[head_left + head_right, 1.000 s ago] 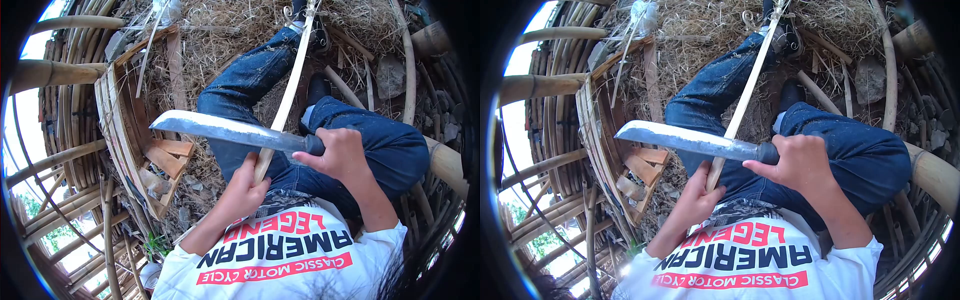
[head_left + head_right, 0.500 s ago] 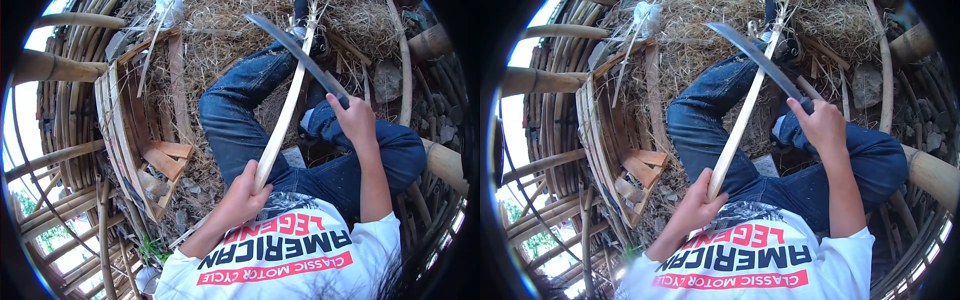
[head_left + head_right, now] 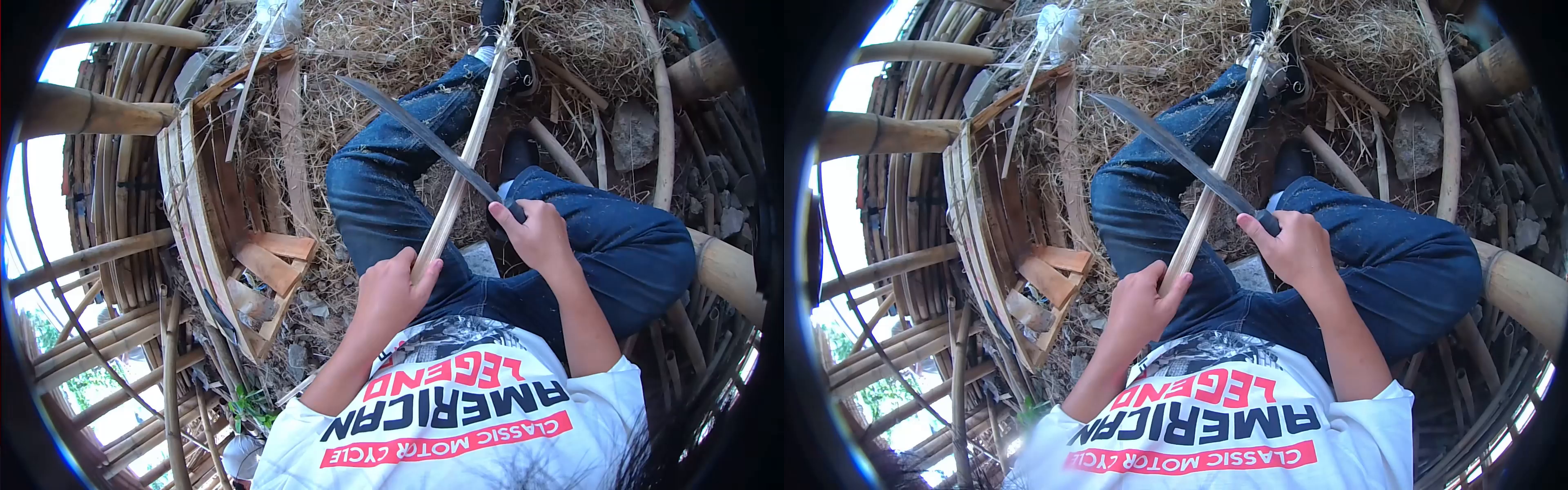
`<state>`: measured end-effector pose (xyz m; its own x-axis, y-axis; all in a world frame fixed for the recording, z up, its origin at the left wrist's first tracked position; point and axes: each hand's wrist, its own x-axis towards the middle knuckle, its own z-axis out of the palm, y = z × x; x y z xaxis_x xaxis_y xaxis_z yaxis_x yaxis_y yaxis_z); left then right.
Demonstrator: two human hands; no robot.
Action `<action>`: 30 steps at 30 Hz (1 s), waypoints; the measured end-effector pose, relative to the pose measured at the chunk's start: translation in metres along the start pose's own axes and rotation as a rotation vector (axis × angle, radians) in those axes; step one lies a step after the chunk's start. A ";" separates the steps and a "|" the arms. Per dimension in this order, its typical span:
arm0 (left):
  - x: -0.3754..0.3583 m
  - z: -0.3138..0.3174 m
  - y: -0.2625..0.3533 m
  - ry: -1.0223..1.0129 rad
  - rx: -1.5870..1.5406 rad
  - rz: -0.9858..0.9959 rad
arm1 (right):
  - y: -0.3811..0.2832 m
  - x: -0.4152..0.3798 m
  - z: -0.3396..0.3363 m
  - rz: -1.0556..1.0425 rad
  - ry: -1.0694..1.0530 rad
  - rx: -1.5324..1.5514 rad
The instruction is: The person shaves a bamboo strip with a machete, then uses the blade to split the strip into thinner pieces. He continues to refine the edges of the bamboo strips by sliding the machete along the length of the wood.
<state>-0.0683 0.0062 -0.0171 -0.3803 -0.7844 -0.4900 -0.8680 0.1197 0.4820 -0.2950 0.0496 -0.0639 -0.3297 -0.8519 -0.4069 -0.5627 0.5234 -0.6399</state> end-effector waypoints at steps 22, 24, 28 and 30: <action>0.012 0.011 -0.001 0.031 0.315 0.105 | 0.010 0.007 0.002 -0.042 -0.033 0.022; 0.011 0.015 -0.007 0.033 0.253 0.127 | 0.010 0.007 0.003 -0.040 -0.027 0.023; 0.010 0.014 -0.008 -0.044 -0.018 0.068 | 0.011 0.006 0.004 -0.049 -0.026 0.047; 0.010 0.016 -0.012 -0.073 -0.136 0.028 | 0.011 0.006 0.003 -0.066 -0.016 0.043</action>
<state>-0.0665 0.0063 -0.0392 -0.4301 -0.7350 -0.5243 -0.8076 0.0536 0.5873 -0.3005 0.0501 -0.0755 -0.2808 -0.8845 -0.3726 -0.5497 0.4664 -0.6930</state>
